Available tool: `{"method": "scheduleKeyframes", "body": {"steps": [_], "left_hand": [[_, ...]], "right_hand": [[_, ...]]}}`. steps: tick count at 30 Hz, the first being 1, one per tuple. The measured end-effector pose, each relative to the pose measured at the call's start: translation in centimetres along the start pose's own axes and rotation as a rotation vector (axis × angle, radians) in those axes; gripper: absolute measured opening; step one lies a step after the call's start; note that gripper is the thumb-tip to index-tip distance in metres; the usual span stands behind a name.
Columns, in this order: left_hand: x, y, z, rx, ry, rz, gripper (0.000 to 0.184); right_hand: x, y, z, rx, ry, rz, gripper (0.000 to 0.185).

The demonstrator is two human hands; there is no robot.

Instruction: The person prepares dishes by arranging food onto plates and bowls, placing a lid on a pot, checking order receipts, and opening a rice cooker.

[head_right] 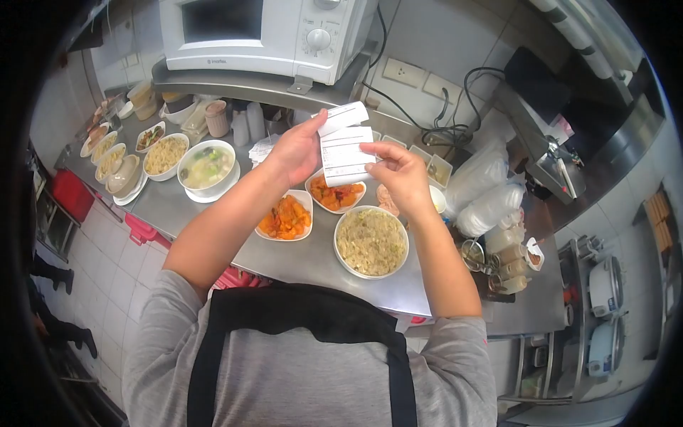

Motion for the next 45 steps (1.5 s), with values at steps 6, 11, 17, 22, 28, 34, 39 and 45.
{"method": "scheduleKeyframes", "body": {"steps": [6, 11, 17, 22, 28, 34, 39, 45], "left_hand": [[-6.5, 5.3, -6.3, -0.099, -0.308, 0.707, 0.030], [-4.6, 4.1, -12.4, 0.050, -0.283, 0.707, 0.043], [3.4, 3.6, -18.7, -0.036, 0.082, 0.695, 0.055], [10.8, 4.0, -27.1, -0.143, 0.449, 0.671, 0.062], [9.2, 7.3, -32.1, -0.242, 0.631, 0.712, 0.071], [8.1, 7.6, -34.8, -0.377, 0.761, 0.961, 0.085], [5.1, 8.1, -35.9, -0.140, 0.753, 1.134, 0.068], [2.0, 8.3, -38.1, -0.379, 0.463, 0.908, 0.065]], "right_hand": [[4.6, -1.0, 3.1, 0.199, 0.244, -0.699, 0.037], [11.4, -10.8, 9.4, 0.457, 0.444, -0.624, 0.031], [16.4, -23.9, 17.6, 0.974, 0.536, -0.294, 0.010], [18.4, -23.1, 21.5, 0.513, 0.755, -0.528, 0.026], [19.0, -24.7, 21.1, 0.566, 0.912, -0.776, 0.031], [17.3, -26.6, 20.3, 0.717, 0.956, -1.234, 0.028], [3.7, -22.0, 12.2, 1.005, 0.397, -0.407, 0.031], [-26.4, -11.3, 1.5, 0.493, -0.587, 0.038, 0.075]]}}
Point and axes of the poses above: each hand's wrist, its own z-axis towards the middle knuckle, its own x-axis out of the back of the hand, y = z × x, the point moved 7 cm from there along z, towards the middle knuckle, and after that the axes turned 12 degrees about -y, right-handed, at the moved point
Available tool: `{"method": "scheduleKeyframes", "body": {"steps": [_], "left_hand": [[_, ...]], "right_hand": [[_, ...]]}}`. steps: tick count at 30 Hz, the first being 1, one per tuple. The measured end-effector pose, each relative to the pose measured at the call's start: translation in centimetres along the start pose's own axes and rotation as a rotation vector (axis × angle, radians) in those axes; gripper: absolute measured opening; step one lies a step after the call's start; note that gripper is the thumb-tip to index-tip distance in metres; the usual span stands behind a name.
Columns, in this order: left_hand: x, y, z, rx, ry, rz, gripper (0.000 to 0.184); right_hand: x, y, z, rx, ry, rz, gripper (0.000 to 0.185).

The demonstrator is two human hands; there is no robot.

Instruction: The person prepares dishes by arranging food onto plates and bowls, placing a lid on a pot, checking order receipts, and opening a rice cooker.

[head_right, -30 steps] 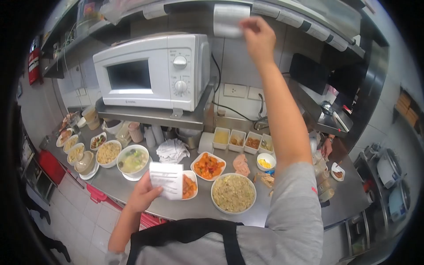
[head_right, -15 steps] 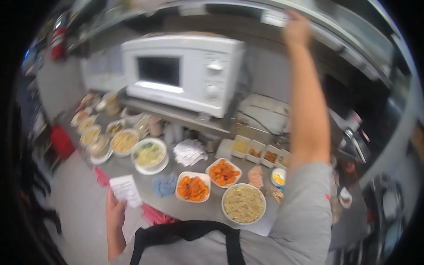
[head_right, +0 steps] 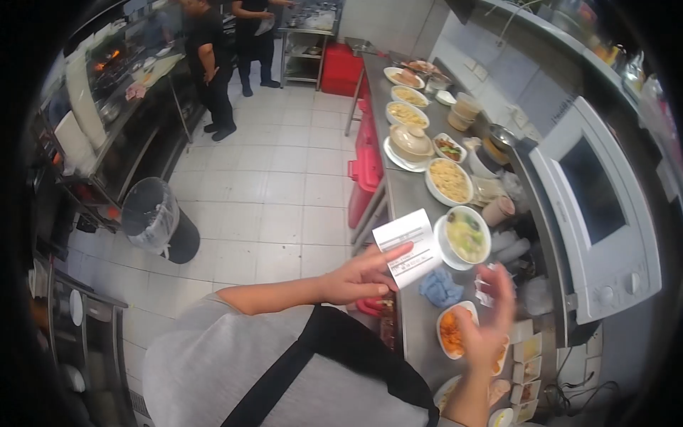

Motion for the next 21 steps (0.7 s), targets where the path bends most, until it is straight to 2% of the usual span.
{"method": "scheduleKeyframes", "body": {"steps": [1, 3, 5, 6, 8, 11, 14, 15, 16, 17, 18, 20, 21], "left_hand": [[0.7, 0.3, -1.1, -0.009, 0.000, -0.039, 0.065], [3.0, 0.8, -3.8, 0.014, 0.004, -0.034, 0.065], [6.5, 1.3, -8.1, 0.078, 0.008, 0.051, 0.065], [8.6, 1.6, -10.7, 0.088, 0.067, 0.136, 0.065], [13.2, 3.0, -16.7, 0.099, 0.182, 0.314, 0.065], [21.1, 5.7, -25.8, 0.246, 0.713, 0.006, 0.059], [27.1, 5.3, -32.9, 0.543, 0.802, 0.009, 0.046], [28.4, 5.5, -34.2, 0.535, 0.864, -0.062, 0.026], [30.0, 5.9, -35.4, 0.582, 0.878, 0.057, 0.025], [31.8, 5.9, -36.9, 0.631, 0.895, 0.179, 0.023], [33.8, 5.7, -38.3, 0.682, 0.912, 0.300, 0.021], [38.2, 5.0, -40.3, 0.526, 0.983, 0.249, 0.022], [40.4, 5.3, -40.7, 0.465, 0.995, 0.195, 0.022]], "right_hand": [[-4.7, 3.7, 0.6, -0.078, -0.113, 0.324, 0.078], [-15.2, 7.5, 1.4, -0.263, -0.213, 1.281, 0.067], [-23.6, 8.4, 2.2, -0.355, -0.252, 1.624, 0.050], [-26.7, 7.7, 3.5, -0.336, -0.239, 1.625, 0.037], [-32.4, 6.0, 5.4, -0.418, -0.196, 1.440, 0.031], [-40.1, 4.6, 7.7, -0.387, -0.412, 1.087, 0.026], [-46.2, 0.9, 10.4, -0.394, -0.547, 1.000, 0.026], [-48.1, 0.2, 11.4, -0.413, -0.573, 0.981, 0.024], [-50.1, -0.3, 12.6, -0.426, -0.611, 0.963, 0.023], [-52.0, 0.0, 13.6, -0.336, -0.635, 0.830, 0.013], [-52.9, -1.8, 15.7, -0.059, -0.621, 0.663, 0.012], [-54.2, -5.8, 18.8, 0.493, -0.528, 0.331, 0.010], [-55.4, -6.2, 20.7, 0.514, -0.525, 0.324, 0.011]]}}
Point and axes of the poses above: each hand's wrist, its own z-axis towards the middle knuckle, its own x-axis out of the back of the hand, y = z × x, the point moved 7 cm from there along z, towards the middle knuckle, and after that the axes turned 12 degrees about -y, right-handed, at the moved point
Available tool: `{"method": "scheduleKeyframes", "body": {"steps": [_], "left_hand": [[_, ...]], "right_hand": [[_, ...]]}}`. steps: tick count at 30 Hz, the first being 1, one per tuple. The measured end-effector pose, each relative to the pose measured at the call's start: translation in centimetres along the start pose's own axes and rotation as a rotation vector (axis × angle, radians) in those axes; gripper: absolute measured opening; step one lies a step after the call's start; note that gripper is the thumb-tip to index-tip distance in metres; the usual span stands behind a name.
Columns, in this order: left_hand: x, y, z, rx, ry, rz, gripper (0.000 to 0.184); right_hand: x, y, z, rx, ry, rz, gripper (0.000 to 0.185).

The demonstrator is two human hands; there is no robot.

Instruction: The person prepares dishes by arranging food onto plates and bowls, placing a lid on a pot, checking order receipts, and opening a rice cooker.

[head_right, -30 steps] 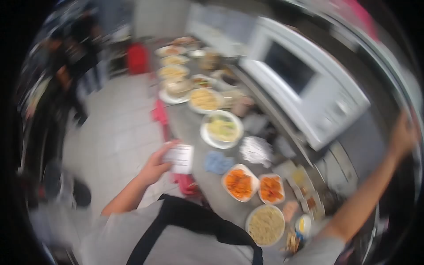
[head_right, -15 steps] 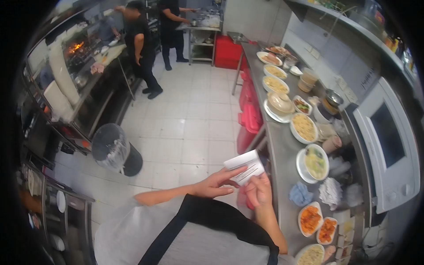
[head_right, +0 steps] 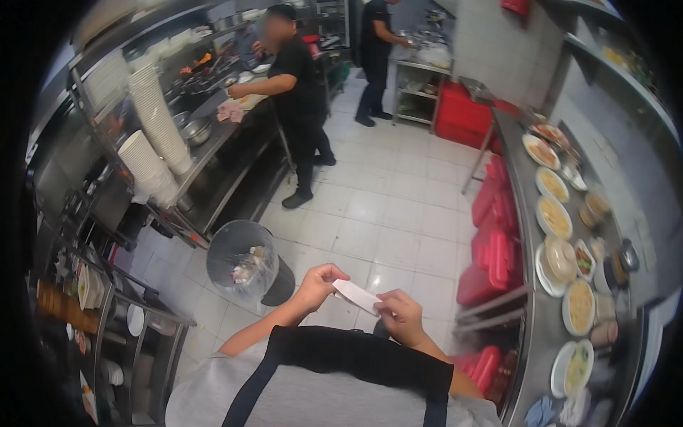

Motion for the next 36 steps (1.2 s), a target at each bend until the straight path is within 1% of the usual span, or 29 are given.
{"method": "scheduleKeyframes", "body": {"steps": [1, 2, 3, 4, 6, 7, 8, 11, 14, 17, 18, 19, 21, 22, 25, 26, 29, 30, 33, 35, 36], "left_hand": [[1.7, 0.3, 1.8, -0.031, -0.004, -0.073, 0.022], [3.0, 1.4, 3.1, 0.008, -0.057, -0.085, 0.024], [4.2, 2.8, 4.2, 0.029, -0.031, -0.130, 0.024], [5.1, 4.1, 5.4, 0.051, -0.007, -0.178, 0.024], [7.8, 4.4, 8.5, 0.087, 0.079, -0.248, 0.025], [9.5, 3.4, 9.8, 0.101, 0.143, -0.270, 0.026], [11.3, 2.6, 11.0, 0.112, 0.206, -0.291, 0.027], [17.0, -2.2, 12.9, 0.216, 0.305, -0.237, 0.038], [21.3, -4.0, 13.7, 0.213, 0.479, -0.197, 0.034], [25.6, -6.4, 14.4, 0.140, 0.526, -0.126, 0.037], [26.5, -5.6, 15.0, 0.140, 0.566, -0.028, 0.039], [27.5, -5.6, 15.6, 0.180, 0.630, -0.054, 0.039], [30.7, -6.0, 16.8, 0.258, 0.754, -0.100, 0.041], [33.0, -6.4, 17.5, 0.352, 0.775, -0.060, 0.038], [40.1, -6.6, 20.8, 0.213, 0.855, -0.232, 0.034], [42.6, -5.3, 22.2, 0.216, 0.896, -0.182, 0.029], [50.4, -2.7, 26.5, 0.158, 0.954, -0.134, 0.030], [52.6, -0.9, 28.1, 0.167, 0.978, -0.067, 0.030], [58.4, 5.5, 33.0, 0.012, 1.005, 0.370, 0.037], [59.7, 13.0, 37.3, 0.088, 1.010, 0.910, 0.048], [60.6, 15.5, 39.4, 0.113, 1.006, 1.064, 0.051]], "right_hand": [[-0.2, 2.9, 1.8, -0.111, 0.002, 0.243, 0.010], [-0.5, 6.0, 3.5, -0.222, 0.000, 0.482, 0.010], [-1.0, 8.8, 5.4, -0.335, -0.008, 0.718, 0.010], [-1.2, 11.1, 7.3, -0.459, -0.039, 0.836, 0.011], [-2.5, 17.7, 10.5, -0.548, 0.017, 1.104, 0.013], [-3.1, 20.7, 12.0, -0.599, 0.044, 1.237, 0.014], [-3.2, 21.8, 14.5, -0.648, 0.098, 1.392, 0.014], [-4.8, 28.8, 21.4, -0.738, 0.036, 1.562, 0.013], [-6.7, 34.3, 29.2, -0.740, -0.058, 1.648, 0.016], [-7.6, 36.1, 39.5, -0.646, -0.151, 1.707, 0.020], [-8.1, 36.9, 43.1, -0.618, -0.151, 1.699, 0.021], [-8.6, 37.9, 46.7, -0.589, -0.149, 1.690, 0.023], [-10.6, 40.7, 55.3, -0.406, -0.226, 1.681, 0.023], [-10.9, 41.1, 59.5, -0.380, -0.210, 1.677, 0.023], [-11.7, 40.7, 71.5, -0.322, -0.170, 1.622, 0.020], [-12.3, 41.1, 75.7, -0.312, -0.157, 1.619, 0.020], [-13.9, 42.1, 86.8, -0.280, -0.118, 1.593, 0.019], [-14.3, 42.2, 90.4, -0.258, -0.104, 1.572, 0.019], [-16.2, 44.5, 101.3, -0.177, -0.076, 1.537, 0.022], [-17.2, 45.6, 107.9, -0.195, -0.028, 1.518, 0.026], [-18.0, 46.2, 111.4, -0.175, -0.031, 1.518, 0.028]]}}
Point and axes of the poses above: each hand's wrist, its own z-axis towards the middle knuckle, its own x-axis out of the back of the hand, y = z × x, the point moved 7 cm from there along z, towards the middle knuckle, and after that the axes turned 12 degrees about -y, right-handed, at the moved point
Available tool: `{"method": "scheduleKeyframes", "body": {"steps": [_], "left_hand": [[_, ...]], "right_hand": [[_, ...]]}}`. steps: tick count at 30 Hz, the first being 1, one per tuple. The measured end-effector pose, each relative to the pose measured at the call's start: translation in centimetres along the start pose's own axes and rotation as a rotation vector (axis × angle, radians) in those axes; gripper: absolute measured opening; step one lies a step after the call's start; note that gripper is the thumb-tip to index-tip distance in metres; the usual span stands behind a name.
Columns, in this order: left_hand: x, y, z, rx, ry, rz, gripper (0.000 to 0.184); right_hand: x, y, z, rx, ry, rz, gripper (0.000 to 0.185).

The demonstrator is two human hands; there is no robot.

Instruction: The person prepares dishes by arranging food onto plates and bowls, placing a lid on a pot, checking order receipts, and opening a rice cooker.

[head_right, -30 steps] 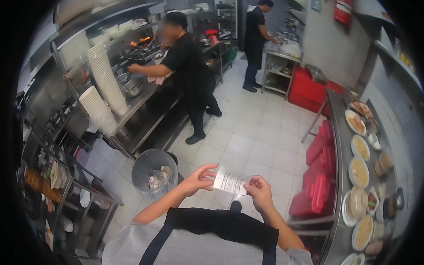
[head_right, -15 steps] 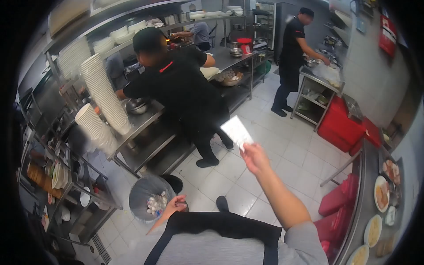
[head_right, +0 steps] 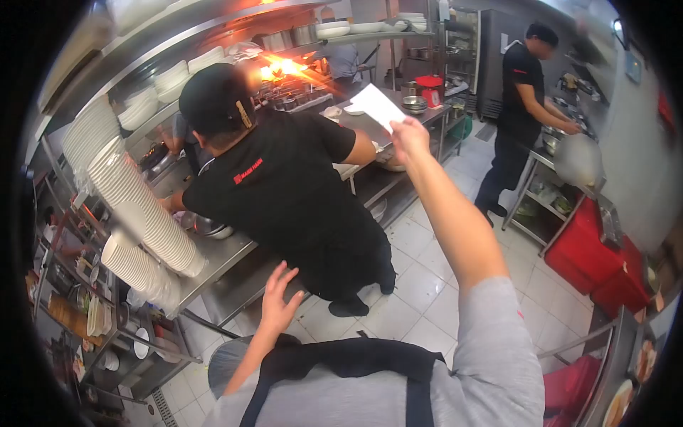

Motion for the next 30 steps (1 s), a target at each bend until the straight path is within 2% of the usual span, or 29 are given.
{"method": "scheduleKeyframes", "body": {"steps": [2, 4, 5, 10, 12, 15, 16, 19, 20, 24, 28, 29, 30], "left_hand": [[0.3, 2.9, 5.3, -0.091, 0.034, 0.282, 0.057], [0.2, 3.4, 9.5, 0.031, 0.037, 0.412, 0.061], [0.1, 3.6, 11.6, 0.106, 0.052, 0.483, 0.062], [-3.4, 3.6, 19.1, 0.205, 0.120, 0.541, 0.068], [-5.3, 5.1, 21.7, 0.280, 0.077, 0.586, 0.067], [-8.4, 6.7, 25.6, 0.330, 0.003, 0.619, 0.066], [-9.6, 6.9, 26.9, 0.342, -0.021, 0.633, 0.065], [-12.8, 8.0, 30.6, 0.373, -0.157, 0.609, 0.060], [-14.0, 7.9, 31.6, 0.394, -0.205, 0.645, 0.060], [-16.1, 8.9, 35.0, 0.358, -0.303, 0.645, 0.058], [-17.1, 9.2, 36.0, 0.289, -0.266, 0.601, 0.056], [-16.7, 9.3, 35.8, 0.263, -0.247, 0.620, 0.071], [-16.0, 9.5, 35.2, 0.230, -0.206, 0.537, 0.067]], "right_hand": [[0.7, 1.0, 7.2, 0.006, 0.003, -0.046, 0.028], [0.7, 2.5, 13.9, -0.004, 0.031, -0.140, 0.026], [1.1, 3.9, 18.0, -0.008, 0.023, -0.086, 0.026], [0.4, 9.8, 33.2, -0.063, 0.065, 0.087, 0.026], [0.4, 12.3, 38.8, -0.078, 0.127, 0.113, 0.022], [-0.1, 15.3, 46.9, -0.114, 0.043, 0.222, 0.023], [0.1, 16.1, 48.7, -0.173, 0.095, 0.196, 0.033], [-0.3, 18.2, 53.6, -0.268, 0.108, 0.181, 0.030], [-1.0, 18.5, 54.7, -0.257, 0.101, 0.275, 0.031], [-3.4, 18.6, 57.8, -0.286, -0.060, 0.231, 0.029], [-2.1, 16.6, 60.3, -0.171, -0.282, 0.061, 0.033], [-1.1, 15.7, 60.8, -0.112, -0.353, -0.016, 0.034], [0.1, 14.6, 61.0, -0.043, -0.425, -0.102, 0.036]]}}
Point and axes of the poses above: each hand's wrist, its own z-axis towards the middle knuckle, its own x-axis out of the back of the hand, y = z × x, the point moved 7 cm from there along z, towards the middle knuckle, and after that the axes turned 12 degrees about -y, right-handed, at the moved point
